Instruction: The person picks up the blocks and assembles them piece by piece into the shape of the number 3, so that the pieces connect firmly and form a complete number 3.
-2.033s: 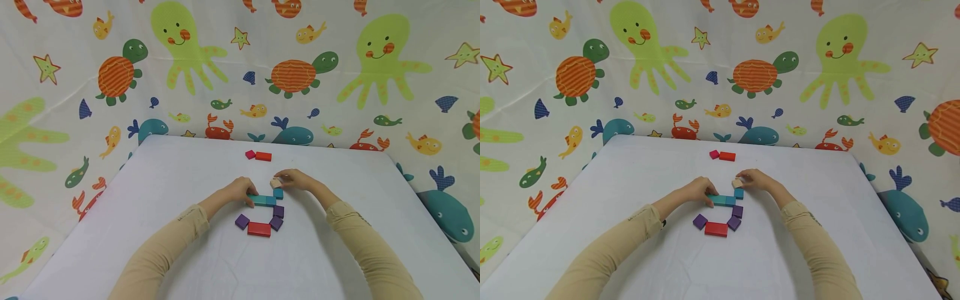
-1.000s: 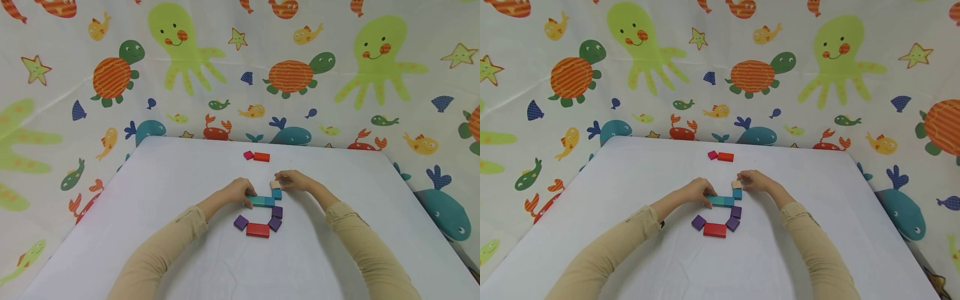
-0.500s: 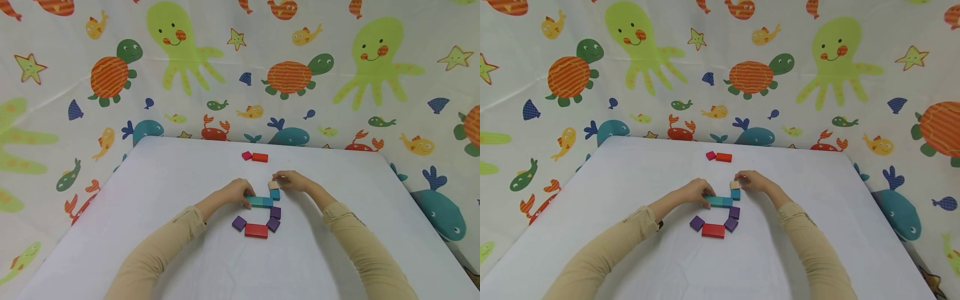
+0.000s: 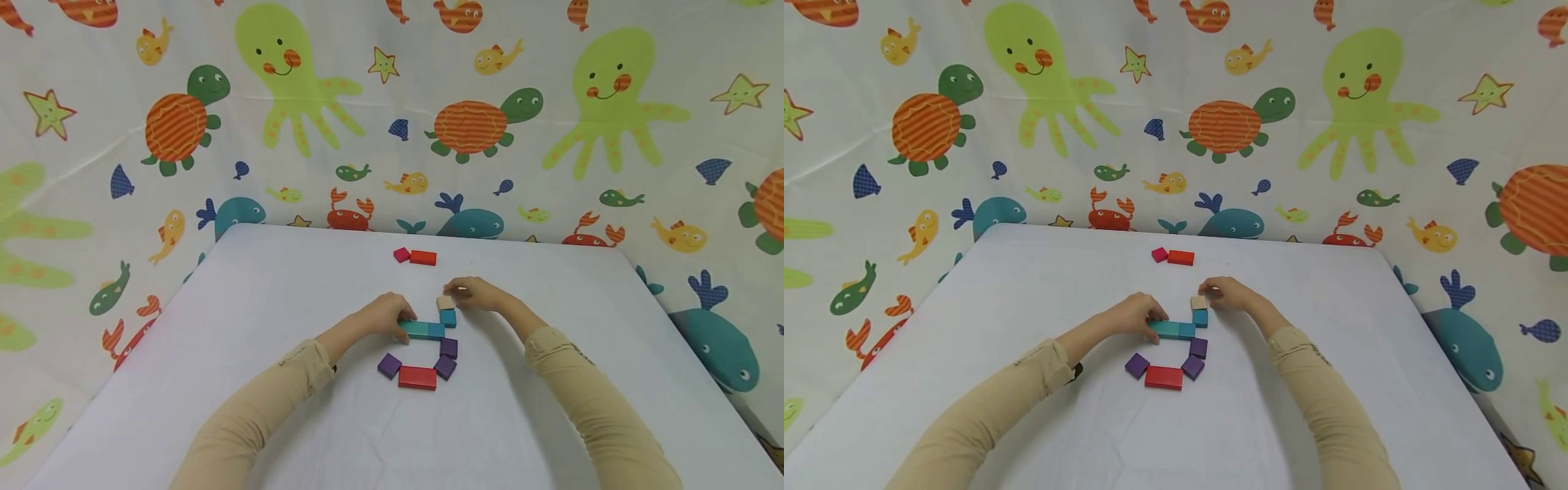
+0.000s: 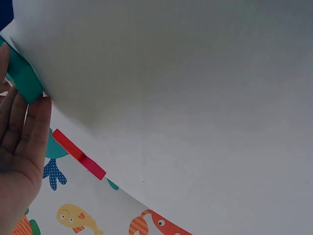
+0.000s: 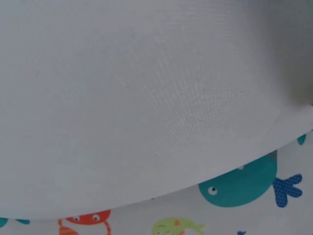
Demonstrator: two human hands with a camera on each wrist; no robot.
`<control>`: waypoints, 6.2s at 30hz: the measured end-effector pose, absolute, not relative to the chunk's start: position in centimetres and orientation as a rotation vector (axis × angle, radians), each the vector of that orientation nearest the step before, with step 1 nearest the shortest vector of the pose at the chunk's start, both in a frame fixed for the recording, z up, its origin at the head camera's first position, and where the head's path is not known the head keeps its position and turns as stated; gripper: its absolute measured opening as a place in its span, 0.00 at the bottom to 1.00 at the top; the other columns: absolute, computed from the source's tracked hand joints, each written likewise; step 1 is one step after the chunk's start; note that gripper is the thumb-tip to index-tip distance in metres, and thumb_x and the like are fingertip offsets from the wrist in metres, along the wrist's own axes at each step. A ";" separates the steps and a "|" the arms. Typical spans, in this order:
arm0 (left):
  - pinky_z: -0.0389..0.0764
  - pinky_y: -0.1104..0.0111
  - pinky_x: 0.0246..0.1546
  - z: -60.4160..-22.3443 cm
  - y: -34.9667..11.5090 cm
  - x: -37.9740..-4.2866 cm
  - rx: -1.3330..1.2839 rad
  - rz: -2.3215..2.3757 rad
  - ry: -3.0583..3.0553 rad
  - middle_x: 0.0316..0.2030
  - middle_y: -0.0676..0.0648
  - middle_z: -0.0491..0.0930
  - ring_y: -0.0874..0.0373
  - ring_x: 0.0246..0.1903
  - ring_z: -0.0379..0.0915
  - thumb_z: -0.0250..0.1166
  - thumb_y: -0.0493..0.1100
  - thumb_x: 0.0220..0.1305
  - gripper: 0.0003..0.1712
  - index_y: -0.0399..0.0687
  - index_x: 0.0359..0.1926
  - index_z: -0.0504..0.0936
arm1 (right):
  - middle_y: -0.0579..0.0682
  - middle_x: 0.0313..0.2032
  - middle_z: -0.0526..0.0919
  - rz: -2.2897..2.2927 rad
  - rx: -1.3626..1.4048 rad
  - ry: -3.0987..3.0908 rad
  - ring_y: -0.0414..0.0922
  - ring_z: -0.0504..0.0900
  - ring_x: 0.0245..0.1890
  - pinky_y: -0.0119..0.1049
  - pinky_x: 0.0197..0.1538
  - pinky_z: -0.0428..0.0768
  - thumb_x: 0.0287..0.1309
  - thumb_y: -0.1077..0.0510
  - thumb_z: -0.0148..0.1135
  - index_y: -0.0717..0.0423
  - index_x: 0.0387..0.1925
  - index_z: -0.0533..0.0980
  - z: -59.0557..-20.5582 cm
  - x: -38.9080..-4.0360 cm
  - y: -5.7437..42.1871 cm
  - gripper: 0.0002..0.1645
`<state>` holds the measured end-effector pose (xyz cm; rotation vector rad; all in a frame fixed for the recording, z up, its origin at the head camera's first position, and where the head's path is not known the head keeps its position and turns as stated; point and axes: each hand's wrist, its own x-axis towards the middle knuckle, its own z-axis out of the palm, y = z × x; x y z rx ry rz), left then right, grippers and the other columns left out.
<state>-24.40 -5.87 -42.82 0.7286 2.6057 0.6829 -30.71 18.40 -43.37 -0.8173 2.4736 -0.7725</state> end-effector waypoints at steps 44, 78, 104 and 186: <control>0.79 0.67 0.44 -42.8 -8.0 -28.8 0.384 1.080 2.799 0.39 0.45 0.84 0.55 0.39 0.75 0.64 0.43 0.61 0.12 0.43 0.44 0.85 | 0.60 0.41 0.83 -0.752 -0.799 2.795 0.52 0.80 0.42 0.45 0.52 0.79 0.61 0.64 0.57 0.65 0.45 0.78 -42.9 -31.3 16.6 0.12; 0.72 0.61 0.59 -44.7 -5.5 -35.4 0.071 1.104 2.944 0.55 0.41 0.75 0.49 0.56 0.68 0.64 0.41 0.62 0.24 0.41 0.58 0.75 | 0.62 0.65 0.66 -0.609 -0.562 2.845 0.58 0.62 0.67 0.51 0.69 0.59 0.62 0.59 0.58 0.62 0.66 0.62 -43.6 -36.6 13.0 0.32; 0.75 0.68 0.49 -49.2 -5.9 -39.3 0.261 0.795 3.084 0.47 0.39 0.77 0.50 0.45 0.72 0.67 0.38 0.55 0.24 0.34 0.53 0.76 | 0.61 0.42 0.80 -0.610 -0.361 2.896 0.52 0.74 0.41 0.43 0.54 0.76 0.59 0.58 0.61 0.67 0.46 0.74 -43.6 -35.7 12.0 0.18; 0.78 0.66 0.44 -42.9 -6.5 -27.8 0.313 0.754 2.892 0.42 0.42 0.82 0.53 0.41 0.73 0.74 0.44 0.48 0.27 0.38 0.49 0.81 | 0.59 0.42 0.81 -0.624 -0.673 2.714 0.50 0.75 0.42 0.40 0.51 0.79 0.57 0.61 0.64 0.66 0.48 0.78 -42.1 -30.6 13.3 0.17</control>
